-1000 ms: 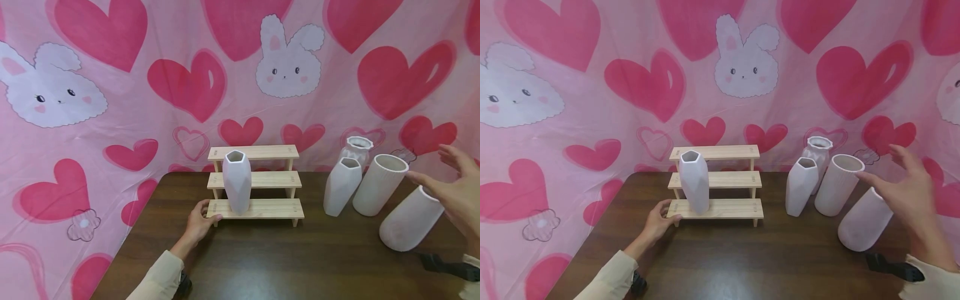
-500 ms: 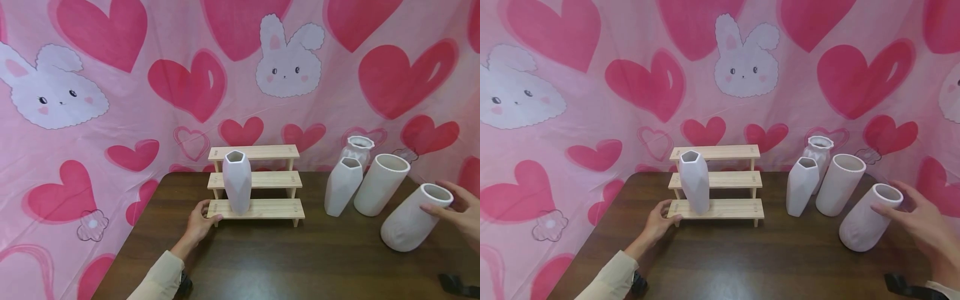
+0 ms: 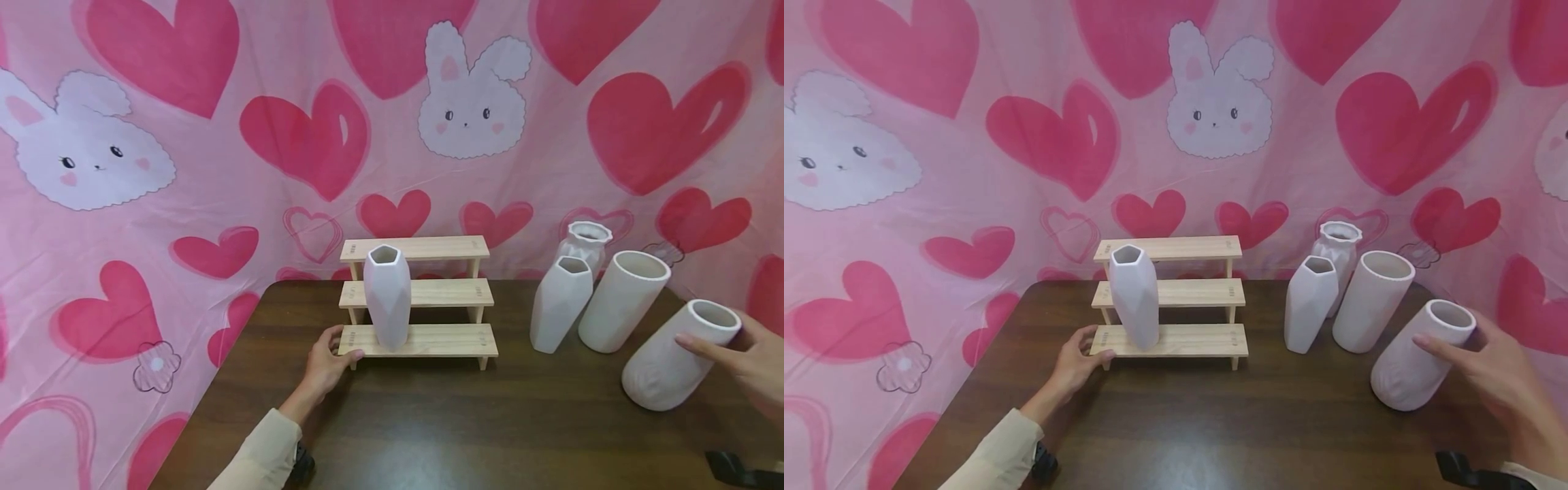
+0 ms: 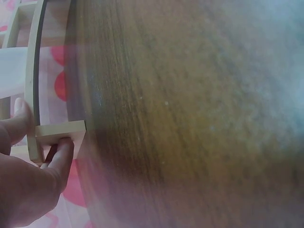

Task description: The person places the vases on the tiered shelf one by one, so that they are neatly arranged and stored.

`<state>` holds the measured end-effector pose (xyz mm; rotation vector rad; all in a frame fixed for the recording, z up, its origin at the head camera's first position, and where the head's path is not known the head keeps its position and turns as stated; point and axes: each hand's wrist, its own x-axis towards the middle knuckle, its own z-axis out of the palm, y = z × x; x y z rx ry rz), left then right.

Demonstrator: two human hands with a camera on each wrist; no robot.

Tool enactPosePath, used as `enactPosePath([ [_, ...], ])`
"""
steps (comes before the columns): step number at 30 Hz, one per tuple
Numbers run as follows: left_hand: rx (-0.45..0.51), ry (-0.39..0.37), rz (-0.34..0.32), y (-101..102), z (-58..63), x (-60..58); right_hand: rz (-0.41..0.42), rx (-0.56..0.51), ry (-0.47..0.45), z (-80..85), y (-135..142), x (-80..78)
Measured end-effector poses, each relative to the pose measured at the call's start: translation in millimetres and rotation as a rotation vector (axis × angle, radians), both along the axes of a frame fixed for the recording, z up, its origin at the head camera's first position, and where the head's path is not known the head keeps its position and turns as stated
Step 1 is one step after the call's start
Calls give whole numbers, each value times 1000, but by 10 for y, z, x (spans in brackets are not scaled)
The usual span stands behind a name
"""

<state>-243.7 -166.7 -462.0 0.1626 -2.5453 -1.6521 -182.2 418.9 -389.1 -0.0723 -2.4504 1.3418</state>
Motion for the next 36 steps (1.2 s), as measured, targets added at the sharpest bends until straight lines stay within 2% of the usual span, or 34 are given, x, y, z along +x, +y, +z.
enactPosePath([
  [5,-3,3,-5,-8,2,1,27,-38,42,38,-12,17],
  [12,-4,1,-2,-3,0,1,4,17,48,84,-81,89],
  [16,-6,-6,0,0,12,4,33,30,62,148,-137,103],
  [20,-17,-7,2,2,10,13,-3,107,-45,240,-238,124],
  [24,-17,-3,4,7,11,18,-28,125,-103,360,-386,166],
  [32,-10,-2,0,10,-1,17,34,88,12,495,-737,188],
  [36,-9,-1,4,5,1,18,56,91,31,541,-934,142],
])
